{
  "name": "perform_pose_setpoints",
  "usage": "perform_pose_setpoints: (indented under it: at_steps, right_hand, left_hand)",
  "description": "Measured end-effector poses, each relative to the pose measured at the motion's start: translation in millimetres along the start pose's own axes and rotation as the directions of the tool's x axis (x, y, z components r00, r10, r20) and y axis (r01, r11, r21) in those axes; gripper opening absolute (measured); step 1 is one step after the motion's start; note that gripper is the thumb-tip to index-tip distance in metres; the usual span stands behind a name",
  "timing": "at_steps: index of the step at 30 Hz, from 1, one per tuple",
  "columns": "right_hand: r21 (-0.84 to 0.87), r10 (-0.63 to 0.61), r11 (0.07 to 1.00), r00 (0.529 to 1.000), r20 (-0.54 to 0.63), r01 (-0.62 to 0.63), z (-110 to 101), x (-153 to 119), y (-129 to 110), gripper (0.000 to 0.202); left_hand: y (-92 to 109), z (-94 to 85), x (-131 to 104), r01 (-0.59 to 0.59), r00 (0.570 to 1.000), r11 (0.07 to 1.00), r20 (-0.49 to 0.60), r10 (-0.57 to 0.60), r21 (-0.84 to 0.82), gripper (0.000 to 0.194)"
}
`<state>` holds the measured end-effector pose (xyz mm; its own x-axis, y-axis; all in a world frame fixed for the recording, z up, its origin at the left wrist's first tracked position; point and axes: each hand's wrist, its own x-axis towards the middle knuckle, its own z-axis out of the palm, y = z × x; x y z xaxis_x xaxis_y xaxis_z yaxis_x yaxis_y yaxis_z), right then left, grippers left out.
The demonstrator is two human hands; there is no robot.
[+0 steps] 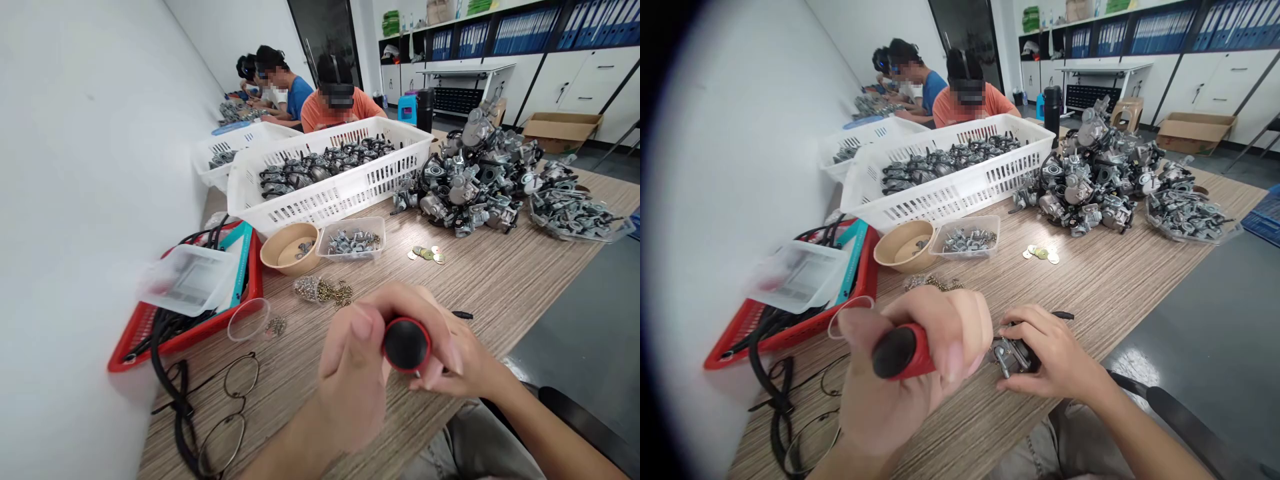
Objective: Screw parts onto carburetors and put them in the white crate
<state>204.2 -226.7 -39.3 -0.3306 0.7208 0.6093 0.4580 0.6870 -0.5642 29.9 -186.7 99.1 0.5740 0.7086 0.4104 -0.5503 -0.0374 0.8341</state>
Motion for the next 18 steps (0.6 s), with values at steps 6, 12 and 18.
perform_pose_setpoints:
  at_steps: [6, 12, 18]
  right_hand:
    - [-0.053, -0.042, 0.998, 0.998, -0.051, 0.040, -2.4, 4.1, -4.9, 0.046]
    - [-0.086, -0.054, 0.995, 0.998, -0.017, 0.053, -1.9, 3.7, -3.5, 0.050]
    - [-0.077, -0.013, 0.997, 0.999, 0.032, 0.016, -4.8, 1.4, -2.2, 0.049]
  left_hand:
    - [-13.2, 0.6, 16.5, -0.027, 1.000, 0.993, -0.011, 0.026, -0.113, 0.045]
    - [-19.9, 0.1, 21.7, -0.078, 0.992, 0.992, -0.109, 0.067, -0.103, 0.061]
    - [-14.0, -6.9, 14.2, -0.170, 0.984, 0.982, -0.067, 0.165, -0.086, 0.054]
